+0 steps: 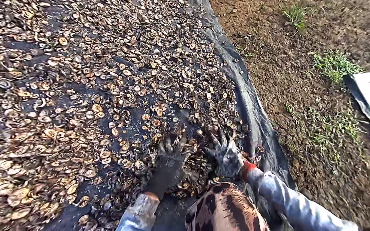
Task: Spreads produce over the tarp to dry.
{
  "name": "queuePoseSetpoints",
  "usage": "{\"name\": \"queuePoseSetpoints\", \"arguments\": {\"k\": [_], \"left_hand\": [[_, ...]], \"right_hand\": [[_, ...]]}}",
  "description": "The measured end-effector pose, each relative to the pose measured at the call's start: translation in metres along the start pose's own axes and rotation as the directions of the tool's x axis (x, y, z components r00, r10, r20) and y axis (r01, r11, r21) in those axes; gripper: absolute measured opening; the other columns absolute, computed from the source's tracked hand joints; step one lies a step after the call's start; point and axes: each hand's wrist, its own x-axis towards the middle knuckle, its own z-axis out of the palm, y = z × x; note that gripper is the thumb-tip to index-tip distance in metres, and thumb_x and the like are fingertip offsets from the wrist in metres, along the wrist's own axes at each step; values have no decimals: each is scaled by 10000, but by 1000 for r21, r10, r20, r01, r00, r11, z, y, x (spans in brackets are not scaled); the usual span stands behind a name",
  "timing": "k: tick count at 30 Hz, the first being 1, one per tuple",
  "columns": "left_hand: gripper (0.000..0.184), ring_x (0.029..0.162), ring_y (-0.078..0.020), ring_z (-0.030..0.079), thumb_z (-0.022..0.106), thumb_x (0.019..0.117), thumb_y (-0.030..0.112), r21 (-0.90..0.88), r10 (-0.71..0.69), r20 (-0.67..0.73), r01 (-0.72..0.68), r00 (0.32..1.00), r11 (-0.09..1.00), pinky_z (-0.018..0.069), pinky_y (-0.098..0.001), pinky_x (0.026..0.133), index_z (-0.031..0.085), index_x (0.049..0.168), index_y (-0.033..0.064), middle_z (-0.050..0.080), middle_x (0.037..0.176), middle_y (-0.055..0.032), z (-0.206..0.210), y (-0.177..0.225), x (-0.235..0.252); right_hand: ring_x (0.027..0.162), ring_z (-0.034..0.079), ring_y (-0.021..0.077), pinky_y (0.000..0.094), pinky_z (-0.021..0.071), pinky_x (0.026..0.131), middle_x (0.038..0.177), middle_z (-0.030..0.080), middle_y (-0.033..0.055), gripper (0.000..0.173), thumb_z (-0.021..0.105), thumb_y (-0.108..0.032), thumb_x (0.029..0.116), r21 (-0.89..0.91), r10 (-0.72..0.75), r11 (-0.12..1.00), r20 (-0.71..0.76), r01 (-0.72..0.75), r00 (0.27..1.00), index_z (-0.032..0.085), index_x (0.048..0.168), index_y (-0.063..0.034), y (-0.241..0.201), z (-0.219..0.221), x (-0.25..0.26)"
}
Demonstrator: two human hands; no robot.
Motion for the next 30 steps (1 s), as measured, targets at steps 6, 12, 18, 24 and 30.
{"name": "queuePoseSetpoints", "arguments": {"k": [6,12,18,24,30], "left_hand": [[664,1478,-443,351,691,924,142,-217,50,95,-29,994,976,318,-621,1156,471,1548,201,323,1652,-175,2,47,-31],[834,1441,-461,400,817,847,384,-268,-169,-353,74,920,961,368,-673,1112,420,1574,284,383,1608,-203,-9,55,49],[1003,1546,-536,10,753,774,673,-108,-84,-50,78,995,991,88,-785,1158,299,1617,378,70,1711,-226,38,130,38],[772,1448,-414,414,736,902,187,-211,33,71,-17,997,977,377,-596,1135,392,1592,230,364,1631,-180,62,142,-3],[808,1464,-442,363,783,823,577,-130,-175,-241,147,955,981,361,-691,1097,476,1532,340,384,1626,-133,-11,66,14]], "right_hand": [[1376,524,394,569,369,1161,1453,575,232,469,499,-133,1020,126,42,991,27,-45,999,551,1485,-97,13,-21,-25],[1224,626,417,664,457,1008,1322,661,208,476,529,-387,1060,166,275,946,53,-280,960,528,1485,-174,56,-115,35],[1490,258,538,754,278,1104,1668,194,287,1030,862,-452,770,-169,-90,975,306,147,948,323,1621,-243,89,-77,12],[1448,358,533,694,275,1150,1582,373,315,578,599,-165,990,38,-285,958,250,285,925,457,1542,-70,120,-26,-86],[1247,618,357,590,461,1059,1367,632,201,497,625,-236,1011,323,44,942,151,-92,988,527,1482,-114,94,-74,-30]]}}
